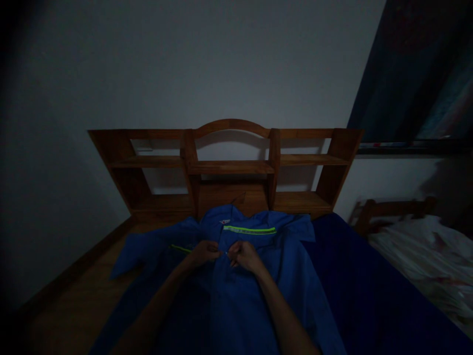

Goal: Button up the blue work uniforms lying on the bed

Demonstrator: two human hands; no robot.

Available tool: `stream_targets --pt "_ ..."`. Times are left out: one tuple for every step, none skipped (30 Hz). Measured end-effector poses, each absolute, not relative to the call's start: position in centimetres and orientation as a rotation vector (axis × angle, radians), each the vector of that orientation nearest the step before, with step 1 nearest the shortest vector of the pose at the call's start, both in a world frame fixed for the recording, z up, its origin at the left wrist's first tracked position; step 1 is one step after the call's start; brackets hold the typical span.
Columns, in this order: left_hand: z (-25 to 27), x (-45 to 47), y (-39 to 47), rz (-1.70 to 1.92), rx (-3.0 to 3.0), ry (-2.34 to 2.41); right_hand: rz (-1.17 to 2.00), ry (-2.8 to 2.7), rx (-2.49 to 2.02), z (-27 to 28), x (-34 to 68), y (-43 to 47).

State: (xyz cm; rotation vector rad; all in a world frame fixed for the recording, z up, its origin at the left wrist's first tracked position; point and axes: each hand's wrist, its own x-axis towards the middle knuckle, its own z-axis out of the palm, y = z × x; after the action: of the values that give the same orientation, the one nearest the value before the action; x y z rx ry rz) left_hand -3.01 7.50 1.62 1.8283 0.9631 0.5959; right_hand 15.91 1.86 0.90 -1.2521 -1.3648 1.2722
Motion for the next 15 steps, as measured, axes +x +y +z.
stream_targets --pt "1.69 -3.04 7.49 0.594 1.841 0.964 1.283 -1.368 -1.242 0.88 15.94 1.95" --pt "1.74 -3.07 7.49 0.589 1.853 0.967 1.294 -1.370 -1.232 0.87 15.98 2.04" --pt "1.77 -3.11 7.52 0.581 1.863 0.969 1.304 -1.372 -1.223 0.86 16.04 2.14" --pt "1.77 -3.15 7.55 0.573 1.868 0.970 1.312 -1.373 -1.215 0.85 16.10 2.24" --pt "1.76 -3.17 7.59 0.569 1.870 0.971 1.318 -1.373 -1.210 0.84 16.17 2.32" --pt "1.74 -3.19 7.62 0.571 1.870 0.972 1.322 -1.371 -1.206 0.82 16.23 2.38" --pt "1.72 -3.19 7.63 0.575 1.870 0.968 1.324 -1.368 -1.203 0.81 16.28 2.42" --pt "1.72 -3.18 7.61 0.578 1.872 0.962 1.324 -1.364 -1.201 0.80 16.32 2.44" --pt "1.75 -3.16 7.57 0.583 1.870 0.957 1.323 -1.358 -1.200 0.80 16.32 2.44" --pt "1.80 -3.13 7.50 0.587 1.863 0.952 1.322 -1.353 -1.199 0.82 16.31 2.43" --pt "1.89 -3.09 7.41 0.594 1.854 0.945 1.321 -1.349 -1.200 0.85 16.27 2.39" --pt "2.01 -3.06 7.29 0.606 1.846 0.936 1.321 -1.346 -1.199 0.90 16.21 2.35" --pt "2.14 -3.03 7.16 0.613 1.841 0.927 1.320 -1.342 -1.199 0.97 16.14 2.31" --pt "2.29 -3.00 7.02 0.609 1.834 0.931 1.316 -1.339 -1.203 1.04 16.07 2.26" --pt "2.43 -2.99 6.88 0.600 1.834 0.939 1.309 -1.336 -1.209 1.12 16.00 2.22"
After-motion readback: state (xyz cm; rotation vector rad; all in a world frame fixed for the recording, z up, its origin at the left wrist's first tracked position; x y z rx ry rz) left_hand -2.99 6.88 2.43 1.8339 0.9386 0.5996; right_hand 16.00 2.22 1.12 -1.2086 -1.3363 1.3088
